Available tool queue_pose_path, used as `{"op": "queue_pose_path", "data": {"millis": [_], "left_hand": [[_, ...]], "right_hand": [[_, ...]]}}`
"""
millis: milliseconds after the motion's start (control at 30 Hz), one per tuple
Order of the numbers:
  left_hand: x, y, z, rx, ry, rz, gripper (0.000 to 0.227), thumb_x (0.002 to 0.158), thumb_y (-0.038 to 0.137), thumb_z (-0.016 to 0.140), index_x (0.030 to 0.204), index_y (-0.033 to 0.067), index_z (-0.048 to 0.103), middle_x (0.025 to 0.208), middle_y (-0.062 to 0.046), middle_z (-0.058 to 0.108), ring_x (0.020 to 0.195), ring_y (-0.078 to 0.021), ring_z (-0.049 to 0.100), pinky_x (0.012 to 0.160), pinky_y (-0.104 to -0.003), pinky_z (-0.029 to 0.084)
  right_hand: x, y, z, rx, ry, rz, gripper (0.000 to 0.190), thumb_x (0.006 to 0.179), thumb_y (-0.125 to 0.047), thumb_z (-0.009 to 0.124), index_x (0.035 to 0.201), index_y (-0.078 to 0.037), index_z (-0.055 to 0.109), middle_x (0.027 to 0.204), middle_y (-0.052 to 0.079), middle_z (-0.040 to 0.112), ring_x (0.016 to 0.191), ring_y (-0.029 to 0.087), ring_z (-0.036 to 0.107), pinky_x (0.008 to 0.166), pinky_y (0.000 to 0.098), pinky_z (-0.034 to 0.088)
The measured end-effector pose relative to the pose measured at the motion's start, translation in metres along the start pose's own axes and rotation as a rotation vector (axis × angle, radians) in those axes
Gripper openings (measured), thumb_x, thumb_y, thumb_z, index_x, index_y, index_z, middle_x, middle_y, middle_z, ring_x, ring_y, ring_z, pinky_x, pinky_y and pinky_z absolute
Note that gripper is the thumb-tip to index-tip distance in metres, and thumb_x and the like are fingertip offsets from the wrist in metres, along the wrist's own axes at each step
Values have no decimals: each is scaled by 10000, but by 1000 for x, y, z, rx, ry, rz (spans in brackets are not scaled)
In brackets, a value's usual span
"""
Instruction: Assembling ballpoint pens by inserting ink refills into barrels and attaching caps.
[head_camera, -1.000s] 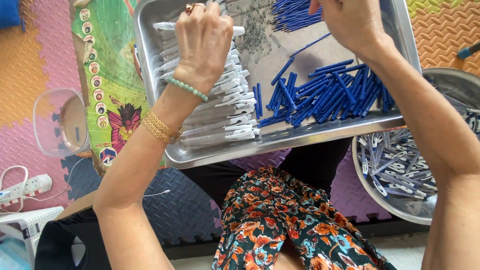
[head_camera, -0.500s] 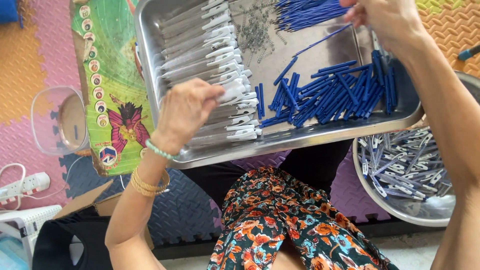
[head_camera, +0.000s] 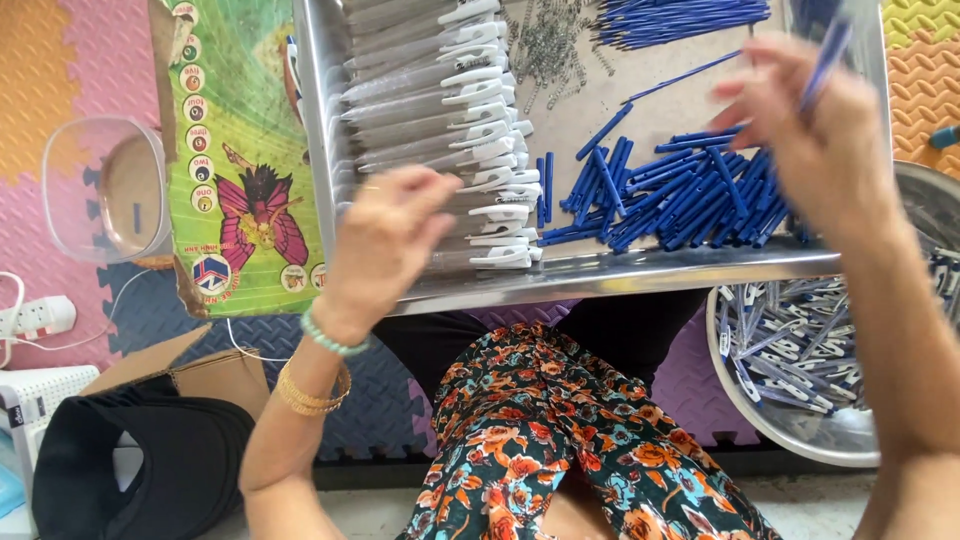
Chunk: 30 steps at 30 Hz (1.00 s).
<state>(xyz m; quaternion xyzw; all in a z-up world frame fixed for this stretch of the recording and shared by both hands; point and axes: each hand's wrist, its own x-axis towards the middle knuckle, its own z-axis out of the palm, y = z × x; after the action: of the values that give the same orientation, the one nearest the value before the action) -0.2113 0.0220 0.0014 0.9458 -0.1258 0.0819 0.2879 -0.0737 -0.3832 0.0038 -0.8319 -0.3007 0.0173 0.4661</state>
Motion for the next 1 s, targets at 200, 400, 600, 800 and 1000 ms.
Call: {"op": "queue_pose_path", "data": {"millis": [200, 400, 600, 800, 1000], "left_hand": [[-29, -19, -35, 66, 247, -164, 472, 1092, 6, 731, 1553, 0, 628, 1559, -216, 638, 1346, -370, 678, 1152, -456, 539], [-56, -63, -42, 4, 247, -311, 410, 1254, 172, 493, 1627, 21, 570, 1556, -278, 595, 1425, -450, 605, 1178, -571, 490], [-46, -87, -36, -107, 193, -412, 397, 1220, 37, 471, 1597, -47, 564, 1516, -339, 600, 1402, -485, 611, 1161, -596, 509], [-31, -125, -22, -12, 140, -422, 424, 1151, 13, 701, 1558, -50, 600, 1432, -338, 639, 1327, -475, 662, 1121, -562, 547], [-17, -167, -7, 33, 199, -332, 419, 1117, 53, 806, 1509, -19, 679, 1296, -285, 705, 1189, -461, 744, 995, -545, 609]], "right_hand": [[-6, -71, 79, 470, -299, 319, 502, 1099, -175, 495, 1556, 32, 483, 1546, 263, 628, 1449, 350, 632, 1197, 425, 579], [2, -72, 111, 494, -320, 395, 567, 1112, -185, 559, 1581, 125, 484, 1511, 350, 628, 1455, 442, 588, 1175, 619, 478], [7, -77, 123, 464, -370, 406, 603, 1107, -255, 583, 1609, 66, 495, 1513, 335, 637, 1486, 442, 563, 1174, 637, 455], [16, -74, 119, 412, -321, 423, 628, 1129, -293, 562, 1625, 79, 456, 1529, 365, 604, 1485, 483, 542, 1156, 635, 468], [29, -85, 119, 441, -342, 456, 590, 1143, -232, 533, 1583, 155, 469, 1517, 430, 577, 1475, 548, 523, 1155, 704, 437]]}}
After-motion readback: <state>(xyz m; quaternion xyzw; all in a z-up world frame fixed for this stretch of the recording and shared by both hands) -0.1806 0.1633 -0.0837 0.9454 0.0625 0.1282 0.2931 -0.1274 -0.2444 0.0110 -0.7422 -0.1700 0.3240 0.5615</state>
